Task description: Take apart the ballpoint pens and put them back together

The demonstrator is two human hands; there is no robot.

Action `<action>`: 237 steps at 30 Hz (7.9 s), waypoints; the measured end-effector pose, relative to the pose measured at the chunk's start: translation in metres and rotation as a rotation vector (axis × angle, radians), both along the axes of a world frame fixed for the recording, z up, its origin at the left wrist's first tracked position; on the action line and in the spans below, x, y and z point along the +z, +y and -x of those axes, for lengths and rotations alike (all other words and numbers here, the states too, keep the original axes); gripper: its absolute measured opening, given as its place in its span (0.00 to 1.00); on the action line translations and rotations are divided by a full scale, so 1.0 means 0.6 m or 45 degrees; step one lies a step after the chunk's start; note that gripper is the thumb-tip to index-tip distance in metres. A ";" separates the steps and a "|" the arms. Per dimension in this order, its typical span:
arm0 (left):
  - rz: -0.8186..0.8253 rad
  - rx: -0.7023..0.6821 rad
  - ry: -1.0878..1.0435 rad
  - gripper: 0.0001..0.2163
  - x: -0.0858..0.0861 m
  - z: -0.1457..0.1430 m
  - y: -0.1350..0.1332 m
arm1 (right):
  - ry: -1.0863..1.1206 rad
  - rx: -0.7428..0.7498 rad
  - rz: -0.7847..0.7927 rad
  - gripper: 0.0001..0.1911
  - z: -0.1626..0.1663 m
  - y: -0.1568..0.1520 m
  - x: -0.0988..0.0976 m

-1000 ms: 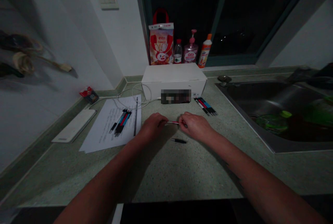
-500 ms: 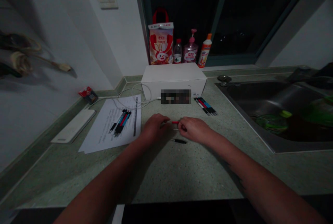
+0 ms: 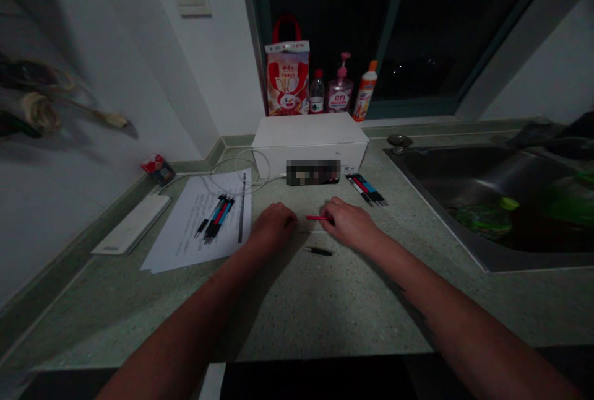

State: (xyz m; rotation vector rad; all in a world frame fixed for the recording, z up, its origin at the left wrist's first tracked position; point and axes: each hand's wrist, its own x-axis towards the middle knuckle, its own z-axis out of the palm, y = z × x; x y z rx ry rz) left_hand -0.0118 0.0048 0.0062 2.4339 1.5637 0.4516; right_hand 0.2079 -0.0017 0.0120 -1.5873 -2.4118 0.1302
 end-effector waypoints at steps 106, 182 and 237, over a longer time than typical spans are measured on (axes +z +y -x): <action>-0.370 -0.089 -0.337 0.13 0.005 0.008 -0.007 | 0.228 -0.095 -0.244 0.16 -0.006 0.002 0.008; 0.097 -0.040 -0.585 0.11 -0.006 -0.006 -0.009 | 0.295 0.256 -0.103 0.08 0.014 -0.005 0.000; 0.022 -0.075 -0.598 0.09 -0.003 -0.002 -0.013 | 0.224 0.177 0.155 0.14 0.020 -0.007 0.004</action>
